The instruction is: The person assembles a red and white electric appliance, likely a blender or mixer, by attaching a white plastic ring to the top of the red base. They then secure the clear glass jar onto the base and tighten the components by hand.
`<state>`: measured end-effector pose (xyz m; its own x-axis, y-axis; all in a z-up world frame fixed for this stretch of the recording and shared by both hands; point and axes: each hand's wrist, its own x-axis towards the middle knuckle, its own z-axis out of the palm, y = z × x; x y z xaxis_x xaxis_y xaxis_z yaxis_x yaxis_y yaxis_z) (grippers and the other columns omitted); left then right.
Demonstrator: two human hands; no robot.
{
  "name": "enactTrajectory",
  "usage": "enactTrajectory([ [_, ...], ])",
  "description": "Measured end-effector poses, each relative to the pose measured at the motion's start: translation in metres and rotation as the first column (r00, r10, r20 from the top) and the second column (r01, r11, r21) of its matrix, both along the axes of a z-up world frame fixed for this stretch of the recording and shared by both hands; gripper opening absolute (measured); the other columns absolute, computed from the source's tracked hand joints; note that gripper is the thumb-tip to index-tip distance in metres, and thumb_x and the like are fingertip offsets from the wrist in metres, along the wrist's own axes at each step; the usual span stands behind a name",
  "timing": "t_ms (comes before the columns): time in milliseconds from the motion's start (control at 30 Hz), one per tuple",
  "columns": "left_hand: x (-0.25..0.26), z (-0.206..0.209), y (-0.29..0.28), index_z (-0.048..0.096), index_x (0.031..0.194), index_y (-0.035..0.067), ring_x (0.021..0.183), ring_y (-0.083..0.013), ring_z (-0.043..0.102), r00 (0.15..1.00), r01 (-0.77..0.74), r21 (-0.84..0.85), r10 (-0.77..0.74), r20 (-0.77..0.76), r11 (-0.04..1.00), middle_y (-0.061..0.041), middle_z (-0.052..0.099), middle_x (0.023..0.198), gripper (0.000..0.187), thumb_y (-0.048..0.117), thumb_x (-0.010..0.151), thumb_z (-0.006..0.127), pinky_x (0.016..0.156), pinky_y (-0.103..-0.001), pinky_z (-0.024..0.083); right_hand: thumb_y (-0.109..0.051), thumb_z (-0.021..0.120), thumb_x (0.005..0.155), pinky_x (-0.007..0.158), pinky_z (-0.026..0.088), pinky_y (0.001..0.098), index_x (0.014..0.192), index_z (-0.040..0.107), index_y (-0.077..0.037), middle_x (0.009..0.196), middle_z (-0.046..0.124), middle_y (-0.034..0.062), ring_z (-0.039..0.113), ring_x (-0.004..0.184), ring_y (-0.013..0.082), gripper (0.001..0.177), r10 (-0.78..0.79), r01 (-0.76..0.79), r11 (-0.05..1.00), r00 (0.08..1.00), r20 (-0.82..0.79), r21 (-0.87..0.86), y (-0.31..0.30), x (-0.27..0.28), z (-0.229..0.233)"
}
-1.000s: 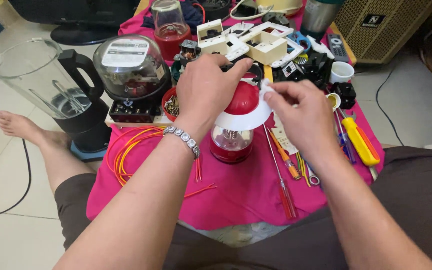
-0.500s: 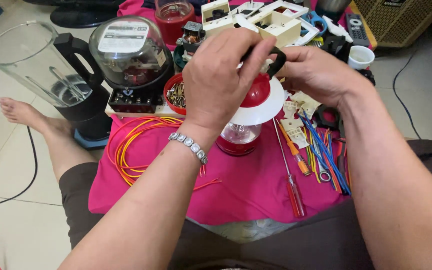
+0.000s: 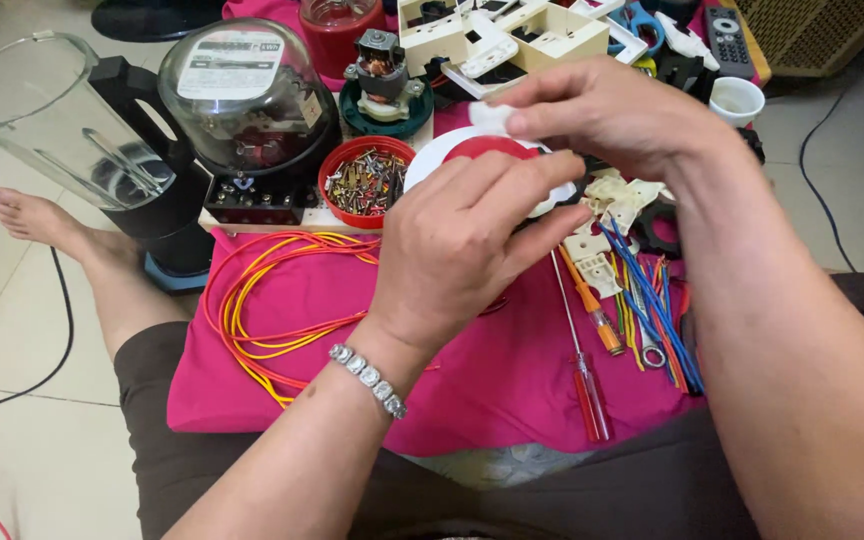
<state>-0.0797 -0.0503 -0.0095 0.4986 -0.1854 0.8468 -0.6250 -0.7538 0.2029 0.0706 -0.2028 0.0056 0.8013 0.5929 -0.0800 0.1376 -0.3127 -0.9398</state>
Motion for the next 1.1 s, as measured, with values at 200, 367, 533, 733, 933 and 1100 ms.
enactTrajectory([
  [200, 0.006, -0.001, -0.002, 0.069, 0.088, 0.010, 0.067, -0.0179, 0.054, 0.998, -0.019, -0.004, 0.019, 0.055, 1.000, 0.000, 0.056, 0.078, 0.014, 0.020, 0.092, 0.079, 0.063, -0.033, 0.045, -0.017, 0.074, 0.091, 0.049, 0.031, 0.0226, 0.111, 0.079, -0.012, 0.081, 0.065, -0.0014, 0.047, 0.060, 0.0076, 0.021, -0.076, 0.076, 0.987, 0.997, 0.003, -0.145, -0.026, -0.004, 0.006],
  [367, 0.004, -0.002, -0.001, 0.067, 0.086, 0.012, 0.071, -0.0190, 0.057, 0.997, -0.033, -0.007, 0.033, 0.069, 0.999, 0.000, 0.056, 0.081, 0.017, 0.023, 0.090, 0.079, 0.067, -0.034, 0.047, -0.011, 0.069, 0.091, 0.073, 0.044, 0.0233, 0.115, 0.076, -0.005, 0.100, 0.071, 0.0021, 0.057, 0.083, 0.0105, 0.025, 0.006, 0.006, 0.983, 0.998, 0.067, -0.184, 0.009, 0.000, 0.016],
  [533, 0.006, -0.004, -0.001, 0.067, 0.086, 0.012, 0.071, -0.0175, 0.057, 0.996, -0.054, -0.001, 0.054, 0.072, 0.999, 0.001, 0.057, 0.081, 0.015, 0.021, 0.090, 0.079, 0.067, -0.034, 0.047, -0.015, 0.072, 0.089, 0.070, 0.044, 0.0233, 0.113, 0.081, -0.007, 0.089, 0.070, 0.0015, 0.054, 0.077, 0.0095, 0.027, 0.156, -0.093, 0.950, 0.969, 0.194, -0.298, 0.042, 0.008, 0.023],
  [733, 0.006, -0.003, -0.004, 0.067, 0.087, 0.012, 0.071, -0.0207, 0.058, 0.994, -0.069, -0.012, 0.070, 0.085, 0.998, 0.000, 0.057, 0.080, 0.015, 0.022, 0.090, 0.078, 0.069, -0.035, 0.048, -0.016, 0.071, 0.091, 0.078, 0.049, 0.0238, 0.113, 0.078, -0.003, 0.097, 0.073, 0.0033, 0.061, 0.088, 0.0110, 0.027, 0.076, -0.040, 0.979, 0.981, 0.176, -0.198, 0.022, 0.001, 0.010],
  [933, 0.006, -0.004, -0.003, 0.064, 0.090, 0.013, 0.075, -0.0219, 0.061, 0.992, -0.073, 0.009, 0.071, 0.100, 0.997, 0.000, 0.060, 0.084, 0.016, 0.023, 0.090, 0.076, 0.069, -0.037, 0.048, -0.012, 0.069, 0.093, 0.066, 0.048, 0.0204, 0.125, 0.072, -0.005, 0.098, 0.072, 0.0039, 0.061, 0.079, 0.0095, 0.034, -0.160, 0.160, 0.985, 0.987, -0.010, 0.066, -0.022, -0.008, -0.027],
  [1100, 0.004, -0.004, -0.003, 0.066, 0.090, 0.014, 0.074, -0.0201, 0.061, 0.990, -0.106, 0.004, 0.105, 0.094, 0.994, 0.001, 0.061, 0.081, 0.017, 0.026, 0.087, 0.077, 0.066, -0.035, 0.048, -0.013, 0.063, 0.094, 0.081, 0.052, 0.0199, 0.122, 0.073, -0.002, 0.101, 0.073, 0.0036, 0.064, 0.089, 0.0087, 0.032, -0.328, 0.310, 0.916, 0.944, 0.030, 0.253, -0.025, -0.044, -0.042],
])
